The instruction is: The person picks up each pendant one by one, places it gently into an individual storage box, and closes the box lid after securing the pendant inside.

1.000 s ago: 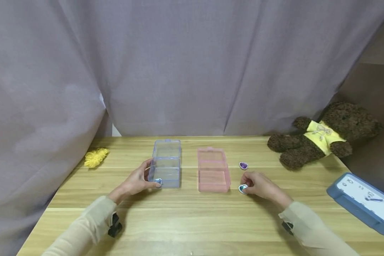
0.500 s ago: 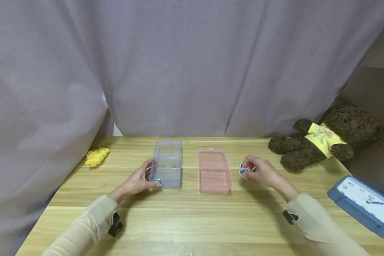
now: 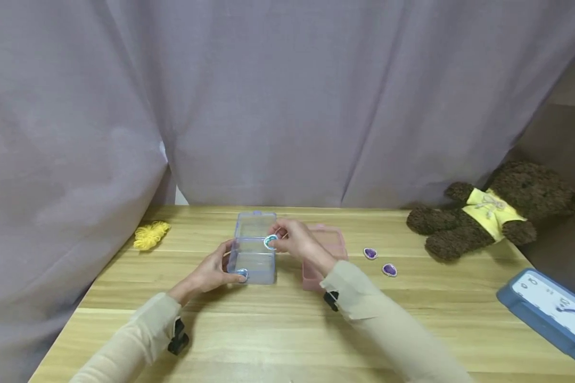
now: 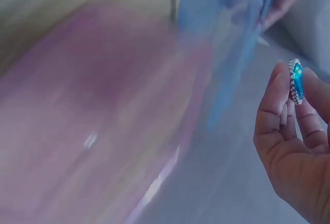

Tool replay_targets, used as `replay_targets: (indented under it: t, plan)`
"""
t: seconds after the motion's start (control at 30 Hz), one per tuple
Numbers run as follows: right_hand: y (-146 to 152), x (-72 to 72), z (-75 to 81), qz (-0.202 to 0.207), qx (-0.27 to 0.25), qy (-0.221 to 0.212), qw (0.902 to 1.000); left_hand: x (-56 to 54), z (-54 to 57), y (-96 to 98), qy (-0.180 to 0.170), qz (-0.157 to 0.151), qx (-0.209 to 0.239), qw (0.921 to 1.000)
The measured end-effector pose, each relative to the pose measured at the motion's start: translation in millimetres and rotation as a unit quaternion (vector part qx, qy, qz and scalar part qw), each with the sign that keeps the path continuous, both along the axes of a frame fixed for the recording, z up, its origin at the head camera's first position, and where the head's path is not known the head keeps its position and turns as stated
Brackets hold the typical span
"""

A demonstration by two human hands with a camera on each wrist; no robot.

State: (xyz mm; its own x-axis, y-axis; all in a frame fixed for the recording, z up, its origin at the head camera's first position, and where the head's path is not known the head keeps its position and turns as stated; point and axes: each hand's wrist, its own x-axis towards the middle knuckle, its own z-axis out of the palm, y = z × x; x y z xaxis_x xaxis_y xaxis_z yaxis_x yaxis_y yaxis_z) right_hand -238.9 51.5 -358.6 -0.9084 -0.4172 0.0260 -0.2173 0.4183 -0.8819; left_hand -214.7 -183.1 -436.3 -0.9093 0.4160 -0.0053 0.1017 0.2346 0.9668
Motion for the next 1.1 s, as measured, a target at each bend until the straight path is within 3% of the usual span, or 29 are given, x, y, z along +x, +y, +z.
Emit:
replay_targets:
  t: [0.13, 0.33, 0.67, 1.1]
  plan:
    - [-29.2, -4.4, -13.7, 0.008, 0.018, -0.002, 0.9998, 0.2, 0.3, 1.6, 0.004, -0.004, -0.010, 0.9999]
    - [-50.2, -5.5, -27.2, 0.030, 0.053, 0.003, 0.9982, 0.2, -0.2, 1.6, 0.012, -0.009, -0.035, 0.9993]
    - [-63.5, -5.9, -33.8, 0.028, 0.139, 0.041, 0.9891, 0.9, 2.0, 1.5, 0.002, 0.001, -0.036, 0.9994]
    - [-77.3, -7.8, -44.3, 0.017, 0.187, 0.082, 0.9788, -0.6, -1.1, -1.0, 0.010, -0.003, -0.023, 0.9997]
